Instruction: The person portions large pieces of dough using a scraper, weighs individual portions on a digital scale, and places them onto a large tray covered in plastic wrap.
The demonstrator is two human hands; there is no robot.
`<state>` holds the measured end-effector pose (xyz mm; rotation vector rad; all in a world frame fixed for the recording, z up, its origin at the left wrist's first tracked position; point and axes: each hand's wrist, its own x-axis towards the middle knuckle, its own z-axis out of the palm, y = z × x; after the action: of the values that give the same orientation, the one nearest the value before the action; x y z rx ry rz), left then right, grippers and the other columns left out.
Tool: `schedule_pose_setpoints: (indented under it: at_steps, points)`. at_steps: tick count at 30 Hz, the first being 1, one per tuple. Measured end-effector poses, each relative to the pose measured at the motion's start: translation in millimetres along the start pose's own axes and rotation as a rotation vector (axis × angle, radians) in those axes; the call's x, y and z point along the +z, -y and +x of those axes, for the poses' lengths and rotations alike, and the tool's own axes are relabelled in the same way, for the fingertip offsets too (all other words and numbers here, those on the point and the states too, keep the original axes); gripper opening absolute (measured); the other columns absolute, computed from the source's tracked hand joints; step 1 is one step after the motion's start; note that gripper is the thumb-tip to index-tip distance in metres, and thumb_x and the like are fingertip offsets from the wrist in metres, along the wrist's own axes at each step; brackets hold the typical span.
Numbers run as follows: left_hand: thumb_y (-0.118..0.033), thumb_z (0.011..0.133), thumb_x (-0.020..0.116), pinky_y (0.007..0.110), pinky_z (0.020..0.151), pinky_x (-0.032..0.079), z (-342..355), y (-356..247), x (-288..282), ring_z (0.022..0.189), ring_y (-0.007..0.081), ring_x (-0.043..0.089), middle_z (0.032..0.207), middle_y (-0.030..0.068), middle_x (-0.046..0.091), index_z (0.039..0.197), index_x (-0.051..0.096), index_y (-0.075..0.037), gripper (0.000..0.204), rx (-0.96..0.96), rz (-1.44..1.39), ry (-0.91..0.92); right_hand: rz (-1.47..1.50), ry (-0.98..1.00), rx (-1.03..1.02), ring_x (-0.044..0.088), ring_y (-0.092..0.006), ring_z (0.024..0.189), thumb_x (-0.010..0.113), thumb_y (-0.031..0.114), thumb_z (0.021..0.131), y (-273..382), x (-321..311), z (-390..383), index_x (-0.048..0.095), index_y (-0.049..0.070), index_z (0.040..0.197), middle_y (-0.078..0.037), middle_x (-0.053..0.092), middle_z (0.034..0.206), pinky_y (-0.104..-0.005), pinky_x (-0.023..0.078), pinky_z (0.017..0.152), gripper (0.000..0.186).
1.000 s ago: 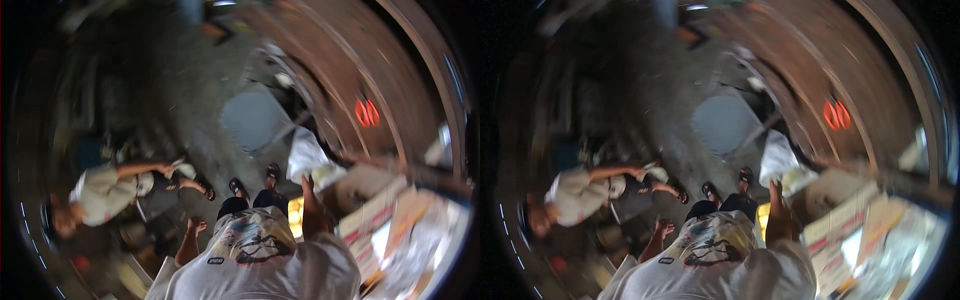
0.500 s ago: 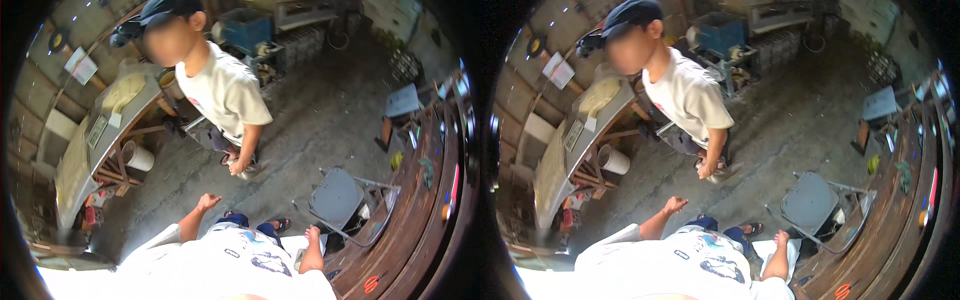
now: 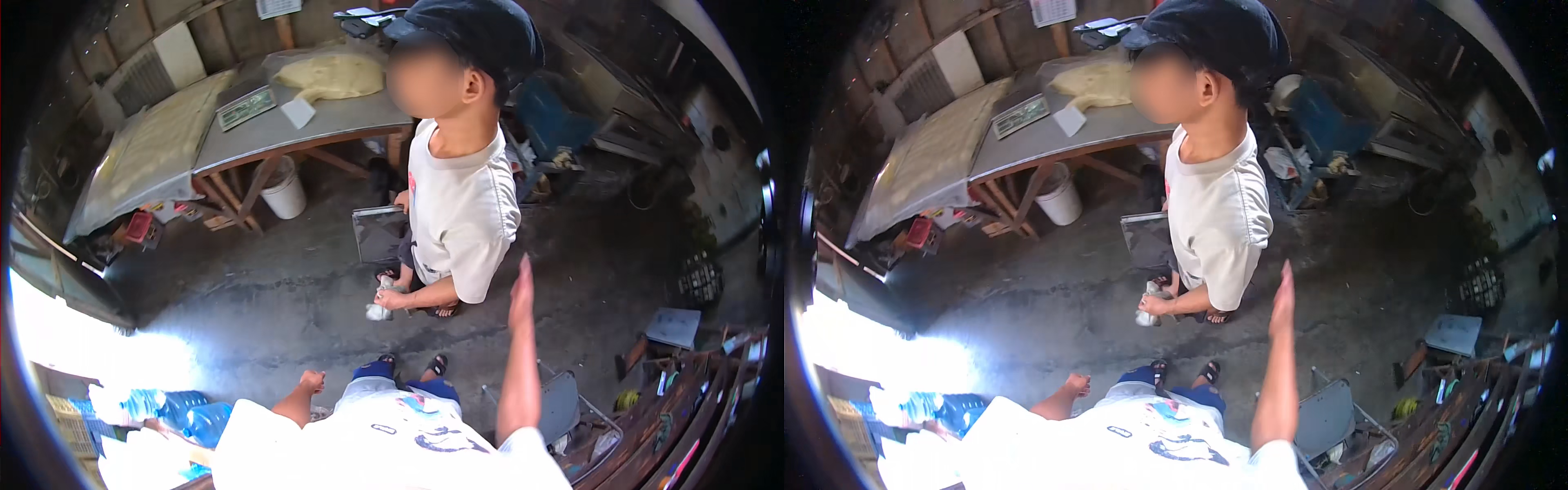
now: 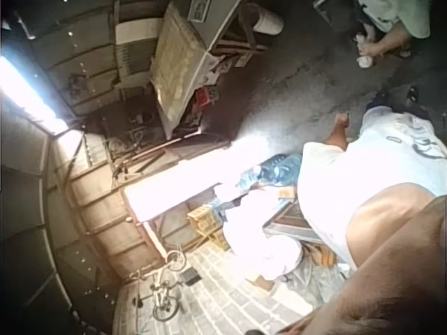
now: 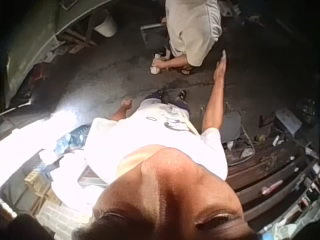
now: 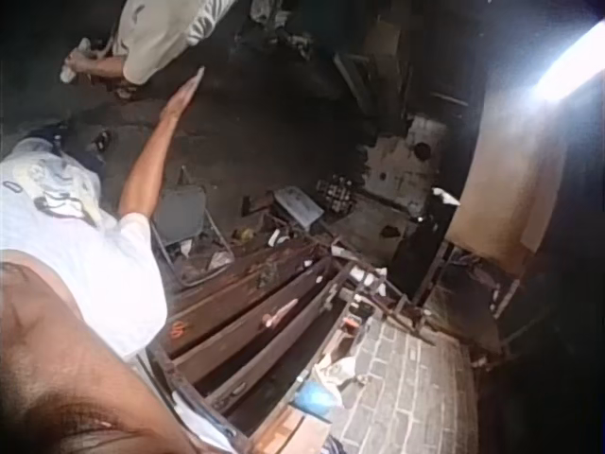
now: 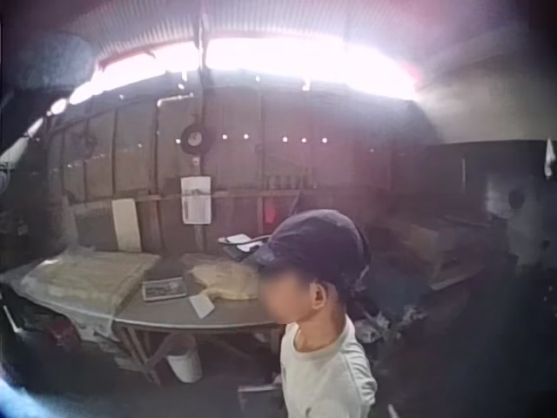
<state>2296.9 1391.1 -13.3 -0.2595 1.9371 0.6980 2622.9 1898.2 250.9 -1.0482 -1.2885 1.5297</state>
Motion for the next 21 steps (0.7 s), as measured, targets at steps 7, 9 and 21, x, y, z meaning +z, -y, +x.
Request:
schedule_pose_setpoints:
  at_steps: [7, 9, 21]
  points:
    - [-0.030, 0.096, 0.056, 0.036, 0.047, 0.048, -26, 18, -16, 0.054, 0.0207, 0.059, 0.069, 0.0073, 0.058, 0.083, 0.058, -0.006, 0.027, 0.052, -0.547, -0.159, 0.335, 0.510, 0.136, 0.039, -0.0267, 0.135, 0.033, 0.057, 0.099, 90, 219, 80, 0.028, 0.003, 0.149, -0.011, 0.036, 0.151, -0.0385, 0.030, 0.113, 0.074]
    - [-0.027, 0.095, 0.058, 0.034, 0.045, 0.050, -37, 46, -6, 0.052, 0.0185, 0.059, 0.066, 0.0068, 0.060, 0.082, 0.059, -0.006, 0.025, 0.014, -0.825, -0.171, 0.494, 0.631, 0.144, 0.038, -0.0251, 0.136, 0.031, 0.057, 0.100, 74, 250, 55, 0.024, 0.005, 0.151, -0.011, 0.035, 0.151, -0.0387, 0.028, 0.114, 0.073]
    - [-0.029, 0.094, 0.058, 0.032, 0.044, 0.048, -44, -17, 66, 0.053, 0.0168, 0.060, 0.067, 0.0058, 0.061, 0.087, 0.061, -0.010, 0.021, -0.009, -0.396, -0.199, -0.169, 1.372, -0.611, -0.001, -0.0486, 0.144, 0.063, 0.042, 0.086, 50, 435, -40, 0.004, 0.016, 0.155, -0.031, -0.003, 0.156, -0.0496, 0.014, 0.118, 0.094]
